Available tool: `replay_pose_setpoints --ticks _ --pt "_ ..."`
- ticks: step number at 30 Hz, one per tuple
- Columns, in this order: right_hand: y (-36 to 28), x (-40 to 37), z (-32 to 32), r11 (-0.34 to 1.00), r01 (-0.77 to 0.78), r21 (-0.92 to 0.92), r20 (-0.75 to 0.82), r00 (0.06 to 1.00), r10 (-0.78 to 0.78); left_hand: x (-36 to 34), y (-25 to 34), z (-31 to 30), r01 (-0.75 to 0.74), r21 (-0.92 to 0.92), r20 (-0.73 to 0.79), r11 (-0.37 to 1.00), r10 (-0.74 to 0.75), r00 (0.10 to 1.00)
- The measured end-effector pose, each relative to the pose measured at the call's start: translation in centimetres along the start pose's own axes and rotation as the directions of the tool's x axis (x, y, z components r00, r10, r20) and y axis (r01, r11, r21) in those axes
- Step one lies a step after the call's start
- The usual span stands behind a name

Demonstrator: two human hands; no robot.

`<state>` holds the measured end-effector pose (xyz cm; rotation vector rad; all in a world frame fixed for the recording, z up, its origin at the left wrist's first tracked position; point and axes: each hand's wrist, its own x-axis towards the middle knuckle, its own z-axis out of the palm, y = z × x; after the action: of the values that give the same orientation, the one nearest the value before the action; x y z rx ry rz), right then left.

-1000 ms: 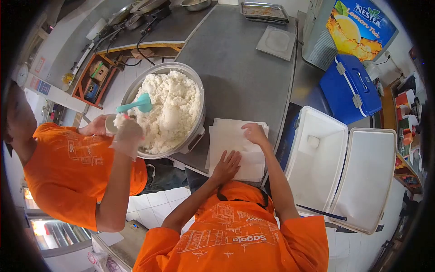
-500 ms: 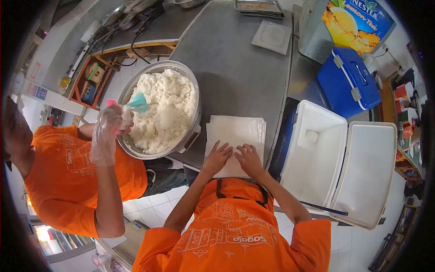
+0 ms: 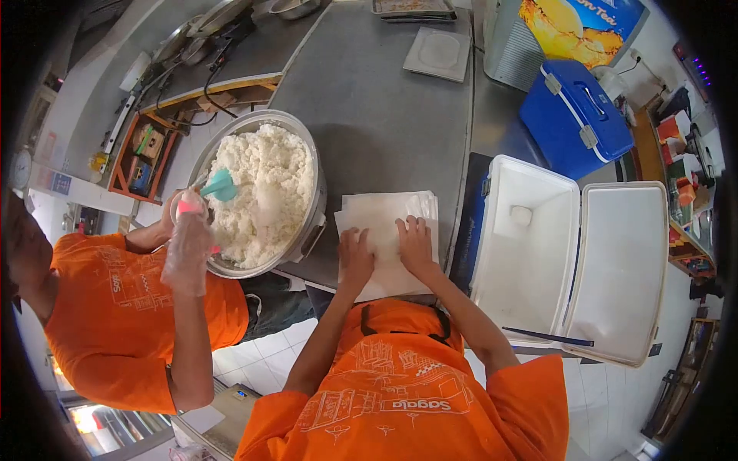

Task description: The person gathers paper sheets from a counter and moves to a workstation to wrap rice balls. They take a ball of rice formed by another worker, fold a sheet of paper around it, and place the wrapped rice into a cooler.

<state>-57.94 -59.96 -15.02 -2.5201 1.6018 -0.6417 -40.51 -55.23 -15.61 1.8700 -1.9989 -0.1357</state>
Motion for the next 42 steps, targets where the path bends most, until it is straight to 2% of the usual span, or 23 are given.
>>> replay_pose_setpoints --ticks 1,2,4,6,8,11,15,17,18,20,24,26,27,29,30,32,33,34,35,36,37,38,42 --pt "0.2 0.1 0.9 0.999 -0.006 0.042 0.111 0.994 0.001 0.4 -0.9 1.1 -0.060 -0.074 -0.012 0.995 0.059 0.998" --pt "0.4 -0.6 1.7 0.999 0.000 0.047 0.113 0.994 -0.005 -0.2 -1.1 1.4 -0.054 -0.069 -0.013 0.996 0.053 0.999" --pt "1.3 -2.2 2.7 0.975 -0.061 0.214 0.406 0.913 -0.032 -1.4 -0.9 1.9 0.141 -0.115 0.219 0.983 -0.113 0.969" --pt "1.7 -5.2 2.6 0.954 -0.038 0.298 0.317 0.946 -0.062 -4.1 -0.7 2.3 0.095 -0.063 0.196 0.993 -0.082 0.977" --pt "1.6 -6.8 1.4 0.949 0.253 0.188 0.061 0.961 -0.269 -6.4 -1.1 2.8 -0.136 -0.226 -0.098 0.965 0.116 0.988" --pt "2.4 -7.1 0.4 0.907 0.327 0.264 0.039 0.936 -0.349 -7.1 -1.1 0.7 -0.268 -0.250 -0.010 0.930 0.274 0.962" --pt "4.6 -5.7 0.7 0.890 0.321 0.324 0.190 0.899 -0.394 -6.3 -2.6 0.0 -0.256 -0.344 0.031 0.903 0.284 0.958" --pt "5.6 -5.0 0.7 0.858 0.326 0.397 0.271 0.851 -0.449 -5.8 -3.4 0.1 -0.014 -0.405 0.262 0.914 0.131 0.956" --pt "5.9 -4.3 0.9 0.855 0.332 0.398 0.268 0.849 -0.455 -5.4 -3.6 0.4 -0.014 -0.402 0.258 0.916 0.127 0.958" --pt "6.3 -3.4 1.1 0.853 0.396 0.339 0.292 0.818 -0.496 -3.9 -2.3 -0.2 0.228 -0.467 0.337 0.854 -0.066 0.939" --pt "5.7 -2.4 1.1 0.868 0.370 0.331 0.293 0.834 -0.467 -3.2 -1.7 0.8 0.268 -0.421 0.308 0.867 -0.141 0.941" --pt "4.8 -2.1 1.2 0.932 0.148 0.330 0.360 0.893 -0.269 -3.1 -2.1 2.8 0.095 -0.289 0.183 0.952 -0.043 0.982" --pt "3.9 -1.8 1.4 0.933 0.150 0.329 0.360 0.893 -0.270 -2.9 -1.9 3.4 0.095 -0.290 0.181 0.952 -0.043 0.982" --pt "1.7 -1.8 1.9 0.978 -0.125 0.164 0.376 0.925 0.055 -2.5 -0.9 3.8 0.159 -0.104 0.144 0.982 -0.143 0.979" --pt "1.4 -2.1 2.0 0.979 -0.121 0.161 0.380 0.924 0.052 -2.8 -0.4 3.6 0.164 -0.108 0.144 0.980 -0.148 0.978" --pt "1.1 -2.7 2.9 0.968 0.166 0.188 0.051 0.983 -0.179 -2.9 0.5 2.5 0.060 -0.098 -0.029 0.993 -0.063 0.998" --pt "1.3 -3.2 3.1 0.968 0.168 0.185 0.040 0.983 -0.179 -3.0 0.7 2.1 0.052 -0.096 -0.037 0.994 -0.056 0.998" --pt "1.3 -3.5 2.5 0.770 -0.180 0.612 0.251 0.968 0.027 -3.7 0.6 2.2 0.193 -0.399 0.071 0.897 -0.179 0.981" --pt "1.3 -3.9 2.2 0.321 -0.516 0.794 0.517 0.851 0.090 -3.9 0.7 1.9 0.339 -0.639 0.219 0.690 -0.258 0.941" --pt "1.1 -4.4 2.1 0.314 -0.519 0.795 0.517 0.851 0.095 -4.1 0.9 1.8 0.339 -0.635 0.225 0.694 -0.254 0.941" --pt "1.2 -4.8 2.0 -0.120 -0.668 0.735 0.678 0.731 0.082 -4.2 1.4 1.6 0.411 -0.793 0.301 0.450 -0.297 0.906" --pt "1.3 -5.0 2.0 -0.521 -0.685 0.510 0.796 0.604 -0.015 -4.1 2.0 1.3 0.450 -0.878 0.386 0.162 -0.314 0.867" --pt "1.6 -4.3 2.2 -0.494 -0.764 0.415 0.853 0.516 -0.083 -3.9 1.9 1.4 0.371 -0.875 0.329 0.311 -0.179 0.927"
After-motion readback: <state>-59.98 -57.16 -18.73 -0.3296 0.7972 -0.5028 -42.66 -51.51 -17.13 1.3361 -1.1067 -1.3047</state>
